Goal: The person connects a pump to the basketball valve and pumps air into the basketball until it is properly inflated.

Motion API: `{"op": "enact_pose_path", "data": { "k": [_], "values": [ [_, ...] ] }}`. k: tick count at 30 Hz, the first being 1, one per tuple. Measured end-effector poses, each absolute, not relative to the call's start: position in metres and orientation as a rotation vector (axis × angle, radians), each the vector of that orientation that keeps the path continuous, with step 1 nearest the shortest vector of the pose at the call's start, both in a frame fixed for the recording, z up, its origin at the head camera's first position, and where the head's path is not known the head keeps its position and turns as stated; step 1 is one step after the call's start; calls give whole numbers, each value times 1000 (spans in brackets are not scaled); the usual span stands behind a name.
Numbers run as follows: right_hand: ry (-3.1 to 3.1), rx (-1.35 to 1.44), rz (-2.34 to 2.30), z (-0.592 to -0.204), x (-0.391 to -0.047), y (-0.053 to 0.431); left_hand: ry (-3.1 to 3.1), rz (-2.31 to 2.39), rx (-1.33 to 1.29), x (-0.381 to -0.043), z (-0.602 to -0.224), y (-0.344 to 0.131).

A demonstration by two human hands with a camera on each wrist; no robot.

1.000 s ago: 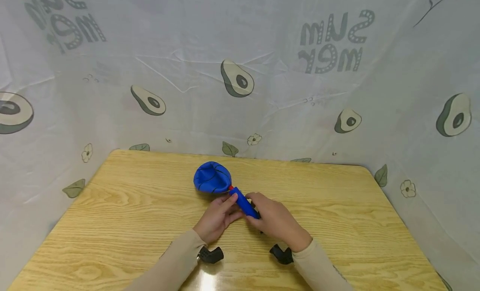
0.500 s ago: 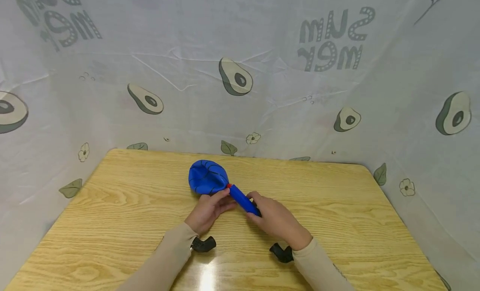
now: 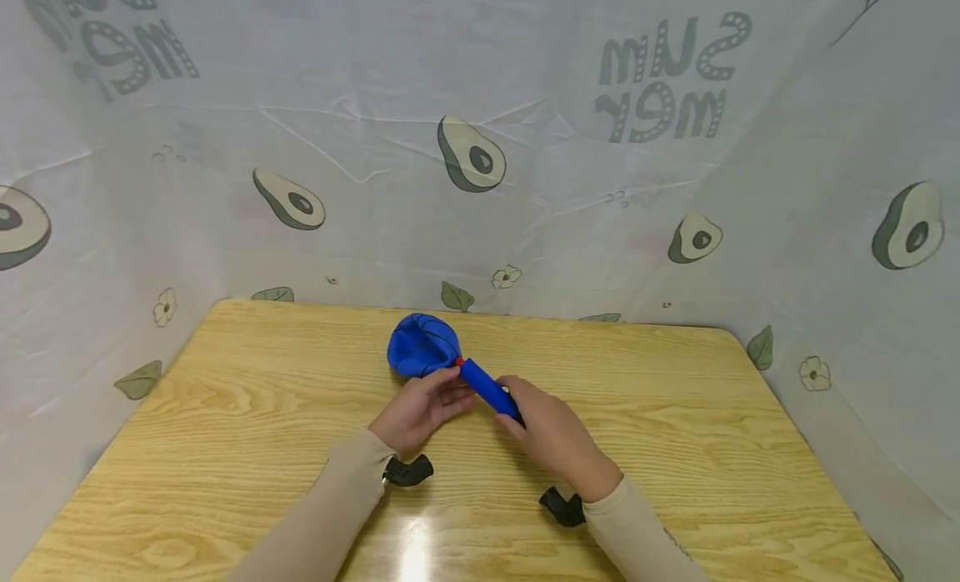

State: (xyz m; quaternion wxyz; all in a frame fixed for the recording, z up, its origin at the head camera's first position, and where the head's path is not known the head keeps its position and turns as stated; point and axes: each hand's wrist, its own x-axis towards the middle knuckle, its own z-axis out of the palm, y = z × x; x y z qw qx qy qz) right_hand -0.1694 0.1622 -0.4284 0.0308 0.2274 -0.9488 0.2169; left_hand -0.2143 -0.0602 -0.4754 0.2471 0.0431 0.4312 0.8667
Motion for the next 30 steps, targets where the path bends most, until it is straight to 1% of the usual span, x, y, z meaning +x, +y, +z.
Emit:
{"op": "enact_pose_path", "data": {
  "k": [5,11,26,30],
  "values": [
    [-2905,753,602,-427,-165,162,993,2438,45,-195,-476,-44],
    [-2874,810,490,-428,-159,162,1006,2462,14,-176,-483,-28],
    [-2793,849,397,-430,-148,146,1092,2538,78,-162,-491,-27],
    [-2781,871,389,-430,-147,144,1073,2554,55,-161,-492,-29]
  ]
}}
